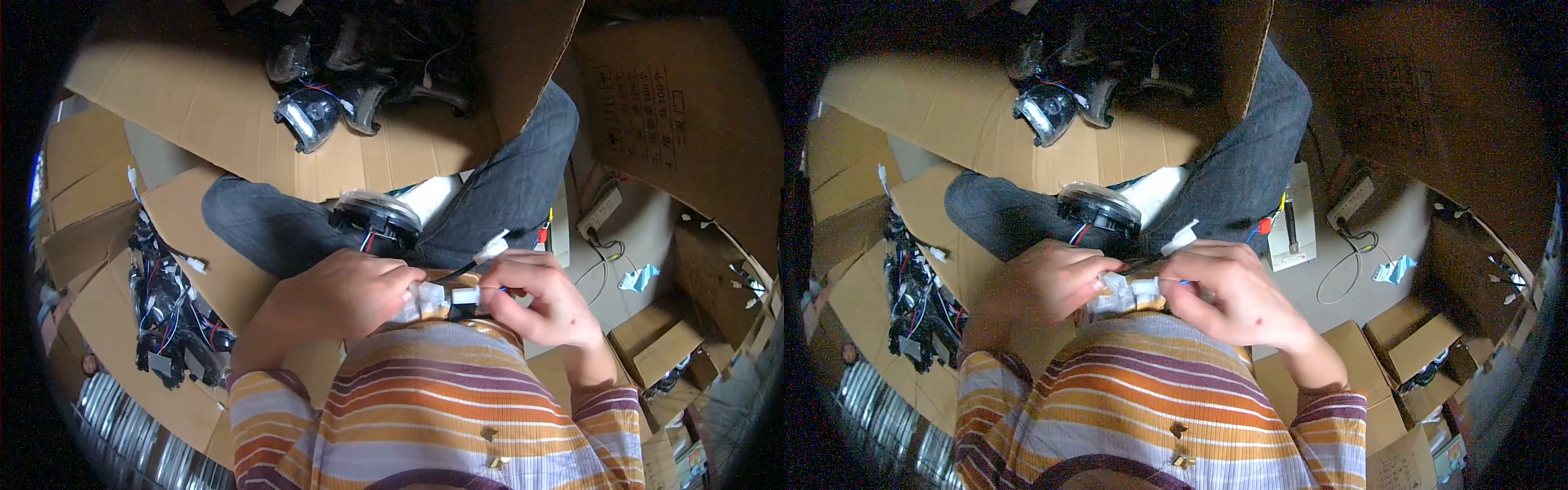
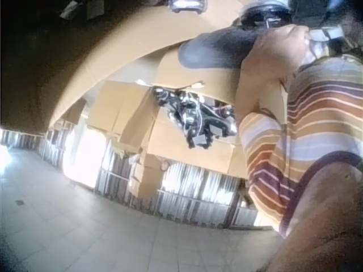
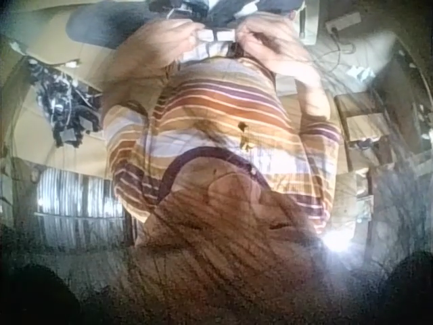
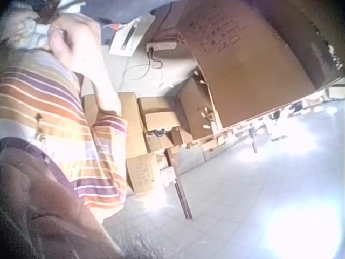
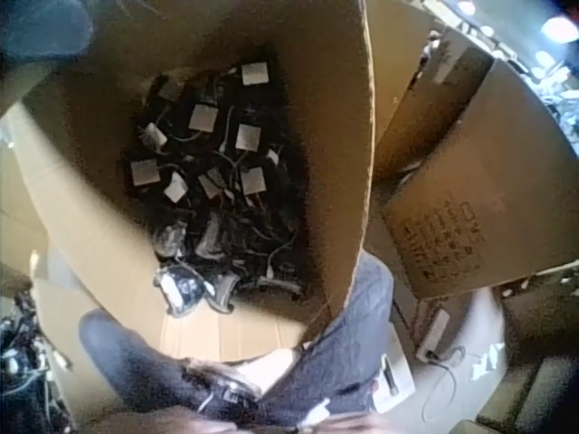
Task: The person sorts electronic components, headlight assemblies, and wiring harnesses by hand, moving them between large cardboard boxes.
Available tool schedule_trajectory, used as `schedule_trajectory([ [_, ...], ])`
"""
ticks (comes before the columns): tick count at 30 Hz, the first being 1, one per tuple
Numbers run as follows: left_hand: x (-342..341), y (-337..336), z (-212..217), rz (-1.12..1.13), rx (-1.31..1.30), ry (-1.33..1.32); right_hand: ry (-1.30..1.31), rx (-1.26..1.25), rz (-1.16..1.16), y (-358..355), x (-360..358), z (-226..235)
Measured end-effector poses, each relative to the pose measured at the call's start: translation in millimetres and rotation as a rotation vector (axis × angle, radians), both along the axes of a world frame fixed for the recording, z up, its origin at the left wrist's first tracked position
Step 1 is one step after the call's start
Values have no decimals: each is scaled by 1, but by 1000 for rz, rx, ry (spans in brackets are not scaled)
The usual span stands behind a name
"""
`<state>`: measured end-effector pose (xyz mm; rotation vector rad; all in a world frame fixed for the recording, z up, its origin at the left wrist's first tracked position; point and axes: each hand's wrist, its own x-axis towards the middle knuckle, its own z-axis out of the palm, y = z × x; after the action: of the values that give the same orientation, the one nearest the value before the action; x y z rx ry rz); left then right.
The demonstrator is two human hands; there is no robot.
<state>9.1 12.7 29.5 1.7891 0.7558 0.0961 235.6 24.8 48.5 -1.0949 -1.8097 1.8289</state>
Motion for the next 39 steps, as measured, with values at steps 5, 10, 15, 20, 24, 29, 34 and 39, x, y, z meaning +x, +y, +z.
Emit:
schedule_trajectory([
  [5, 4, -3, 2, -25, -5, -16, 8, 66, 33, -4, -2, -1],
  [10, 3, -6, 2, -47, 15, 4, -127, 141, 85, -8, -4, -2],
  [15, 11, -3, 3, 17, 7, -2, -112, 136, 48, -8, -7, -5],
  [20, 5, -11, -7, 312, -79, -10, -81, 50, -40, 2, 17, 3],
  [24, 1, -14, -18, 492, 14, -207, -62, -28, -57, 2, 28, 6],
  [29, 0, -19, -9, 552, -329, -227, 52, -75, -60, 0, 28, 6],
  [34, 5, -23, -20, 613, -141, -382, 119, -272, -150, -5, 26, 6],
  [39, 8, -21, -25, 549, 17, -346, 152, -300, -157, -5, 22, 5],
])
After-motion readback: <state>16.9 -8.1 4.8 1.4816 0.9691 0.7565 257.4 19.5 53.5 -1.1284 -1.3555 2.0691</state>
